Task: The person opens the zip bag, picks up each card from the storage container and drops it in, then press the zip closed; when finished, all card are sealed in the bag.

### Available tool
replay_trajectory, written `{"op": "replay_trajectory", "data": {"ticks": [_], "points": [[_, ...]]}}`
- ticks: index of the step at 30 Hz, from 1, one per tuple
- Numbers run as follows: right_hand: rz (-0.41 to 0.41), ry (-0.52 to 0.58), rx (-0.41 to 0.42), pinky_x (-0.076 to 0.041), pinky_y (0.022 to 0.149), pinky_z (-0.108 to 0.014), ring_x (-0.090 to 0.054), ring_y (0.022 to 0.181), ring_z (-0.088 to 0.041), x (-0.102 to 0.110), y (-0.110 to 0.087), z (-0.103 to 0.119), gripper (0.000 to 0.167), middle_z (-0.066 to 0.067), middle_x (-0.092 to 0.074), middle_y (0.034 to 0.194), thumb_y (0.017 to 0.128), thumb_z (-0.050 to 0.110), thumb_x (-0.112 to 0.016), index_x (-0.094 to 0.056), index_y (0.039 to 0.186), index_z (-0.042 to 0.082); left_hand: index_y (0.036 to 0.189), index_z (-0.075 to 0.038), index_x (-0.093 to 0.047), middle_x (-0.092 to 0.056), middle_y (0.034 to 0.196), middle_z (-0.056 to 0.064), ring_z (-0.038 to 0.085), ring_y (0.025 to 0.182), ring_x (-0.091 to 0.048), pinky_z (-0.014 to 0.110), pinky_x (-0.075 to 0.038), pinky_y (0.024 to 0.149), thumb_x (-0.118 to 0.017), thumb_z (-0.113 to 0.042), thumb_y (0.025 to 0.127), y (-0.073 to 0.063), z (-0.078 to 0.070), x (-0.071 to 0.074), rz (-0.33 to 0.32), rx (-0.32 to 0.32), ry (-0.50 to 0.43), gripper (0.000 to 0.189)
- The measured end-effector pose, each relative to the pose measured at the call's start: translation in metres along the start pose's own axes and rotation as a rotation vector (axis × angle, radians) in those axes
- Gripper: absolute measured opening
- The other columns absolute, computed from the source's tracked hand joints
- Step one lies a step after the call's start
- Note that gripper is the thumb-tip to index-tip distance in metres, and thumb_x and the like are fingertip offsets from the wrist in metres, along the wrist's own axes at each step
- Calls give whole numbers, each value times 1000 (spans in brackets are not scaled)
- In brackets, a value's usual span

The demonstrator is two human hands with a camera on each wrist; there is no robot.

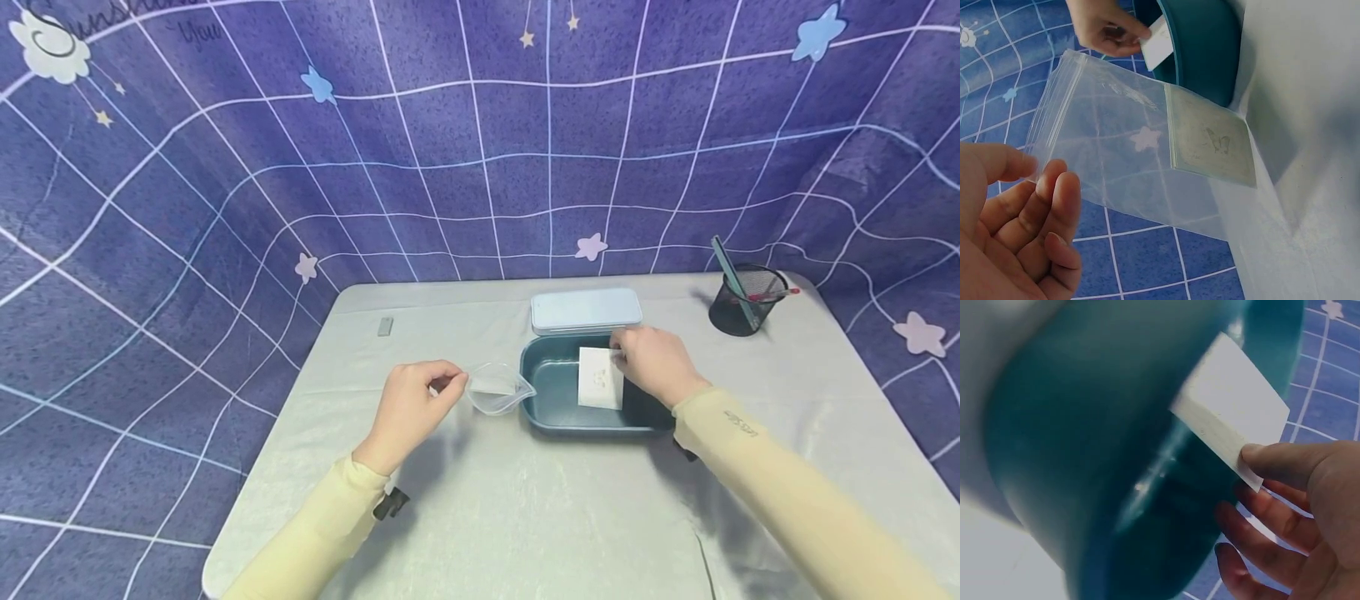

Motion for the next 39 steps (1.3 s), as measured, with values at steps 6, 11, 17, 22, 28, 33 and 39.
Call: {"op": "replay_trajectory", "data": {"ticks": [6,11,17,22,28,33,39], "points": [[-13,19,-6,-53,62,-53,-66,71,-23,17,-3,6,9,-2,-70,86,84,8,-79,-74,91,11,85,-15,-81,-70,70,-13,1,61,-60,26,-51,63,-72,-16,92,1,-2,0,1,-7,-4,12],[-19,10,8,-52,59,-50,-61,67,-17,24,-7,13,8,4,-66,81,85,10,-78,-72,86,16,85,-15,-81,-69,71,-13,1,60,-60,25,-50,63,-71,-16,92,3,-2,-1,12,-4,1,12],[-58,19,26,-53,62,-48,-61,68,-16,28,-11,24,7,4,-66,82,87,14,-77,-71,86,17,85,-15,-81,-70,71,-12,2,61,-60,26,-51,63,-72,-15,92,3,-3,-1,6,4,1,11],[-127,50,50,-54,65,-48,-64,75,-19,37,-13,38,6,4,-68,87,87,16,-77,-72,90,15,85,-14,-81,-69,70,-12,2,60,-60,26,-50,62,-73,-15,91,4,-5,-2,2,-4,-4,10],[-237,68,133,-54,65,-48,-65,77,-20,53,-18,62,4,4,-68,86,86,16,-74,-71,90,15,84,-15,-81,-69,70,-12,1,59,-59,26,-50,63,-72,-15,91,4,-6,-3,10,0,-3,11],[-341,90,208,-54,71,-45,-66,82,-20,71,-21,81,5,4,-68,89,88,19,-70,-71,91,14,84,-14,-81,-69,70,-12,1,59,-59,26,-50,63,-72,-15,91,5,-6,-3,6,3,-4,12],[-461,137,343,-54,73,-43,-67,85,-19,101,-29,115,12,4,-69,92,92,23,-62,-70,92,14,85,-15,-81,-69,70,-13,2,60,-60,26,-50,63,-72,-14,91,6,-8,-2,11,9,-5,11]]}}
Point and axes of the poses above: each hand's wrist, its own y-axis towards the middle knuckle, its own x-axis out of the back of the hand, z = x × y, the point moved 7 cm from there along y, towards the middle knuckle
